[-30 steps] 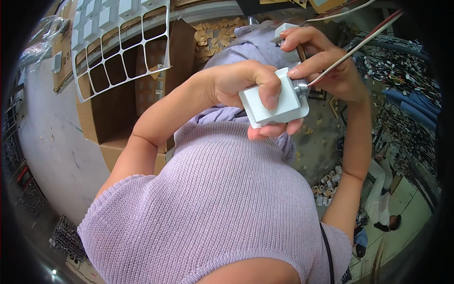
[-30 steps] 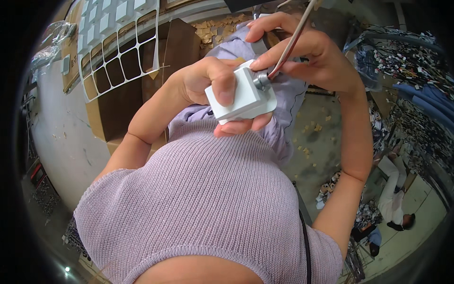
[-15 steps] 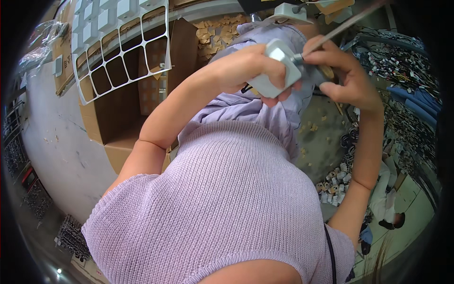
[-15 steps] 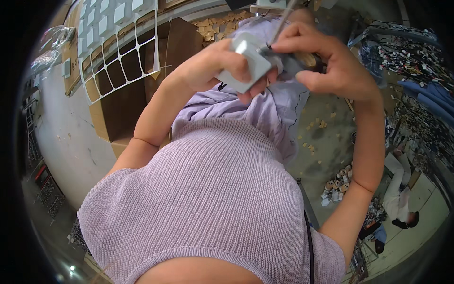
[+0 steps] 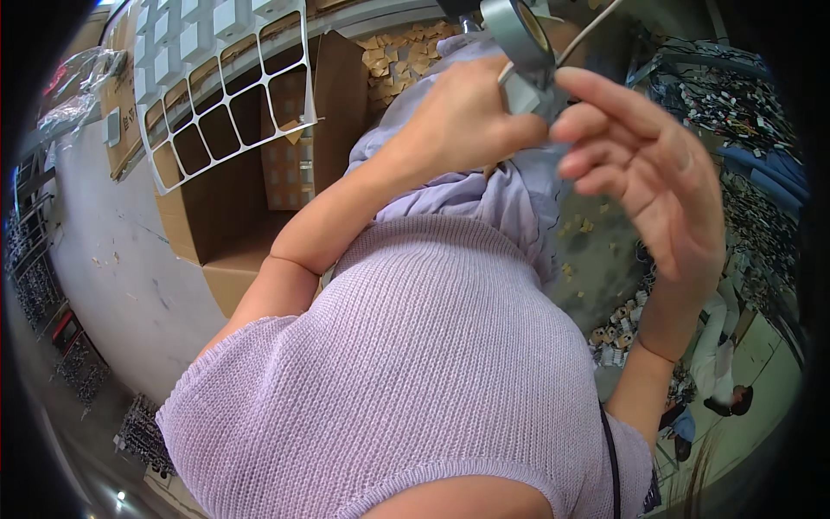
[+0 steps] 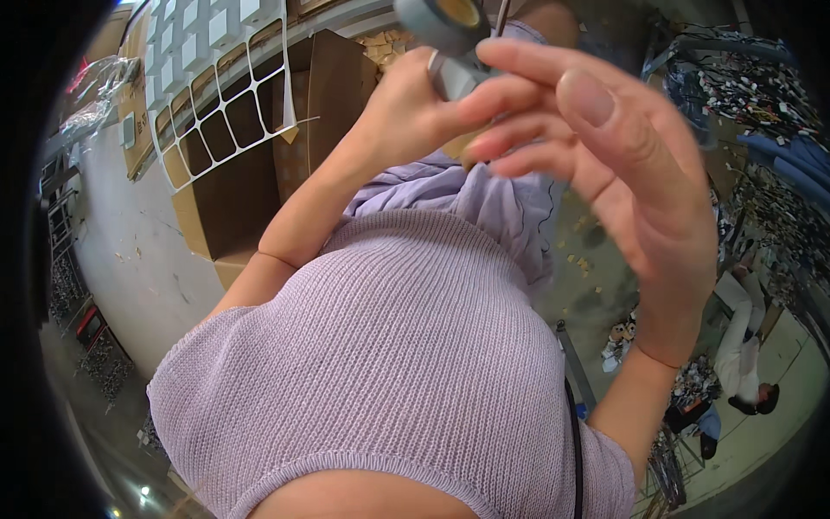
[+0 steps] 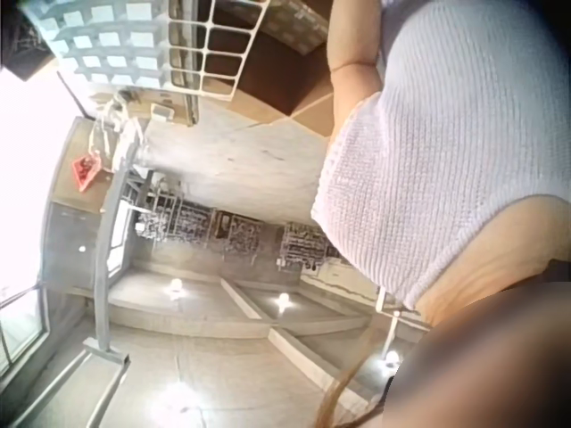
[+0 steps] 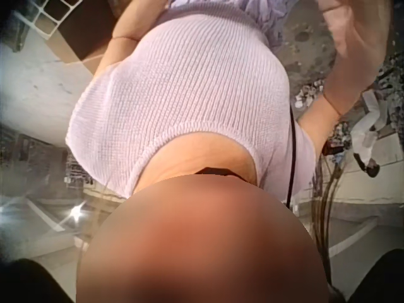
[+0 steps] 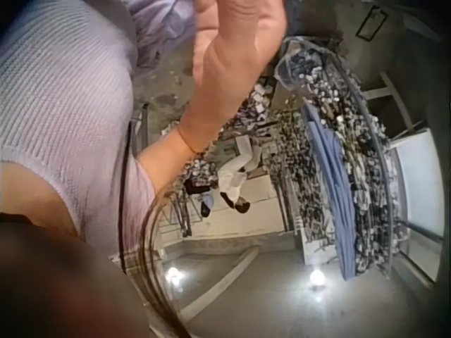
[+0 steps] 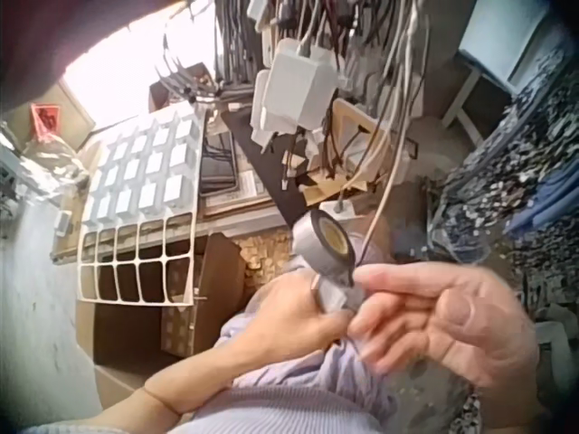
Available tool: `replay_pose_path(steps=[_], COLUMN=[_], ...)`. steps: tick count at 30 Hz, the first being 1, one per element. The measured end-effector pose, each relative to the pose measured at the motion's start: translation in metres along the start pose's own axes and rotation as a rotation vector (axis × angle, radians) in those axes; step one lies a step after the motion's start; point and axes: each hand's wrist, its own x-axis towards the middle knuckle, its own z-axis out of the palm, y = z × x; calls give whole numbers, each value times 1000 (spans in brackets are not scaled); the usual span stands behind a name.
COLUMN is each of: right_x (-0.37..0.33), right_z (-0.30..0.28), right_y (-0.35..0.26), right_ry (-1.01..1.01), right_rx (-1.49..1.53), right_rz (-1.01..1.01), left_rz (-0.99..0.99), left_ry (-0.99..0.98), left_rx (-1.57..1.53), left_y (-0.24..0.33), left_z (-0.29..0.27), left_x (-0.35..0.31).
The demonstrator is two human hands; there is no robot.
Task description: Wrapping electrical tape around the junction where wires enter plastic connectors to secure them.
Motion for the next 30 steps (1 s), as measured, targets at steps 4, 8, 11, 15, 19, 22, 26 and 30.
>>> replay_pose_path(steps=[4,8,11,15,19,22,26,30], right_x=[29,52,53,43,26,13,19,40], right_z=[-25,-50,-60,-61,-50,-39,-42,-51], right_y=[11,31,33,29,29,27,28,46], right_ry=[164,-303,-560,-367,-129,-104,97,-77], right_rx=[-432,-275,-340,-566,-448,-14,-271,-433], right_rz=[-229,-394,-349,-324,-188,-59,-75,-424], left_rz=[-373,-421,-404,-377,-321,-35,-281,-347], left_ry=[-599,-1001,-1132,-1071,-378,-9,-178,-516], left_rx=[-948,-1197,-1326,-1362,-700,-160,-462,-775], left_y=[11,9,6,7,10,10,10,13], left_z=[-10,-5,-2,-8,-11,-2,-1,-7], left_x=[-9,-7,-6,-7,-8,-7,-8,-9])
